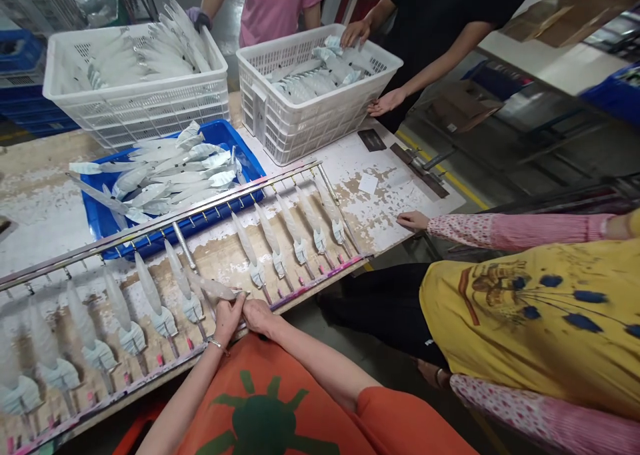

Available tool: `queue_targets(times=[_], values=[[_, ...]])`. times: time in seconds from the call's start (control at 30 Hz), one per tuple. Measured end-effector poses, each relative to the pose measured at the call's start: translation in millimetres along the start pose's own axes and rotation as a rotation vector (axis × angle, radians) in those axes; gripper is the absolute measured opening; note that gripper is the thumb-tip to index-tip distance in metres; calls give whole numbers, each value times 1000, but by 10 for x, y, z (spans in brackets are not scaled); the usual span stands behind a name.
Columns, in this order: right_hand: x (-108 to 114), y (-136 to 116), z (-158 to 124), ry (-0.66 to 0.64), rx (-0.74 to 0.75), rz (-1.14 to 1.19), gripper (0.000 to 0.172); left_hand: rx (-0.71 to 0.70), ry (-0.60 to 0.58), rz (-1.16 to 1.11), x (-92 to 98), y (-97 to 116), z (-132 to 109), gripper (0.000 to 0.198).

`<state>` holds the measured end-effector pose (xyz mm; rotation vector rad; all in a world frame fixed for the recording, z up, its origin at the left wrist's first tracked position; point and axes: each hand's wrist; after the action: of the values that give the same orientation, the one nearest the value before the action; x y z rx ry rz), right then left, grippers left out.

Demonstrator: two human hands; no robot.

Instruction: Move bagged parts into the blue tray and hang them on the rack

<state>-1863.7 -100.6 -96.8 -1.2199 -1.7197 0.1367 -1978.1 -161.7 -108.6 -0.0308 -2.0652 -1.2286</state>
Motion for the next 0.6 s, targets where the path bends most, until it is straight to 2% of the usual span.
queue_targets(times=[0.1,0.2,0.33,0.43,0.6], values=[[8,-8,-12,0,32,-15,44,49,34,-60,35,96,150,55],[-40,23,-49,55,38,12,33,145,105,-66,12,181,323,55],[-192,160,-66,189,40,303,27,206,150,-25,-18,238,521,51],[-294,253,-45,237,40,451,25,210,154,30,6,249,638,49],[-347,288,-29,242,63,425,19,202,112,88,45,260,786,48]])
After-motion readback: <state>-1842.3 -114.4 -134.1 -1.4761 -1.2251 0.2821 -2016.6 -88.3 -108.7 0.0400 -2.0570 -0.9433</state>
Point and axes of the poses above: each hand's wrist, its own z-axis towards the middle knuckle, its own x-axis out of the back of the hand, y = z × x, and after that the axes turned 6 degrees about z, right-handed
